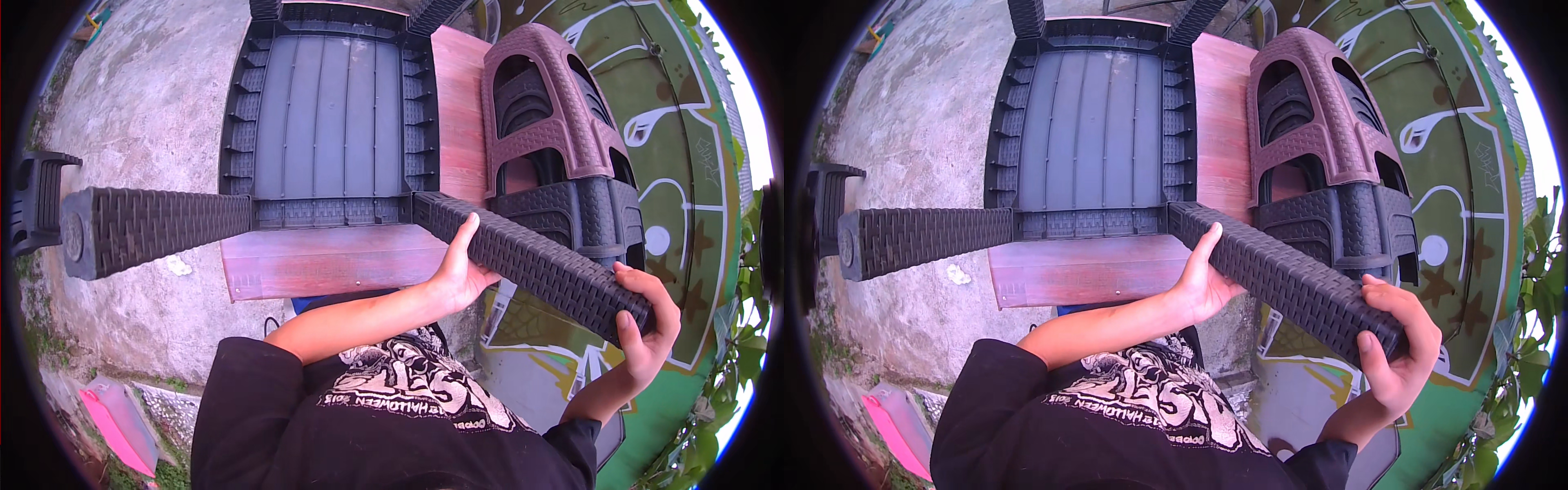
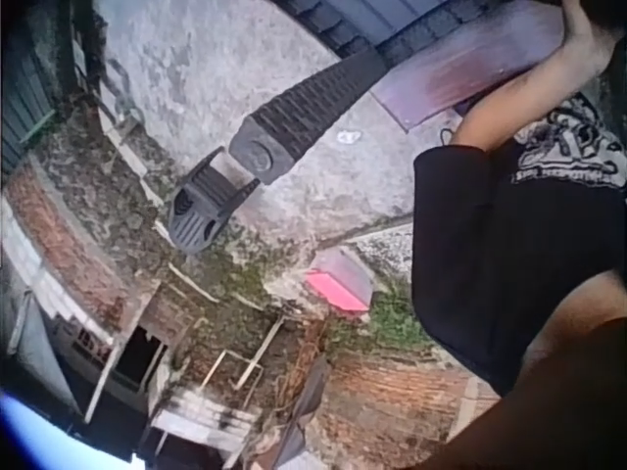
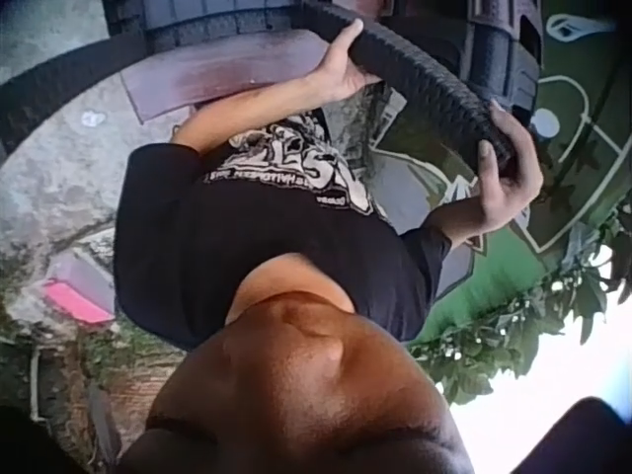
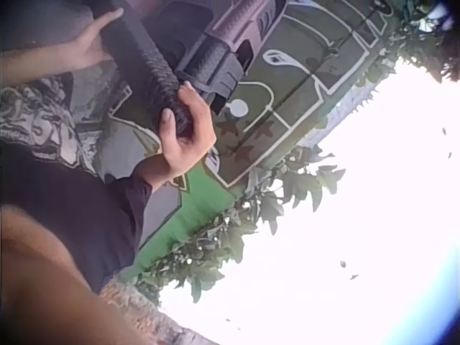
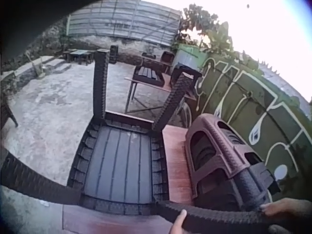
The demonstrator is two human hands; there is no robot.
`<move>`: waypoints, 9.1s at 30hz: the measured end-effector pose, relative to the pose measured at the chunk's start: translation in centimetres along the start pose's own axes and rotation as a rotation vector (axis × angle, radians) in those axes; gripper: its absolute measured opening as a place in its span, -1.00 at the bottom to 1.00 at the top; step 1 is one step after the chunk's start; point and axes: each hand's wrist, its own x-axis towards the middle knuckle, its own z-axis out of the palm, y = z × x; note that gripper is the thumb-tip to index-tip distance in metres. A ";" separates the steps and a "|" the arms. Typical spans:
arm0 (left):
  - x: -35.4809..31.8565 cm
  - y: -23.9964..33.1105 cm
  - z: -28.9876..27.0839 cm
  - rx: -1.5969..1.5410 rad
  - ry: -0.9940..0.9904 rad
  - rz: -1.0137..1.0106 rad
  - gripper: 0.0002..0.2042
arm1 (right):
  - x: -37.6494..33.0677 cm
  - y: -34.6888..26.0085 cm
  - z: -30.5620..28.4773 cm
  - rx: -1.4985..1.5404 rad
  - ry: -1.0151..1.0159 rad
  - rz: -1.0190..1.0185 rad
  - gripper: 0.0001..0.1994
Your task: Assembling plastic tables by attaching legs to the table tops and then arranging stools in an outdoor area.
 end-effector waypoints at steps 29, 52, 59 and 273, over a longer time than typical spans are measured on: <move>2.0 2.8 -4.3 -0.100 -0.032 0.012 -0.46 | 9.7 -0.3 5.7 -0.071 -0.158 -0.238 -0.82; 0.1 6.4 -8.4 0.896 0.097 0.082 -0.51 | 9.8 2.6 5.8 -0.170 -0.129 -0.388 -0.75; -7.0 15.6 -14.0 2.146 0.043 1.140 -0.87 | 6.5 1.3 9.2 -0.255 0.662 -0.537 -0.71; 51.3 332.0 56.7 1.348 1.283 0.178 -0.52 | 269.0 -74.0 159.0 0.099 -0.649 0.498 -0.57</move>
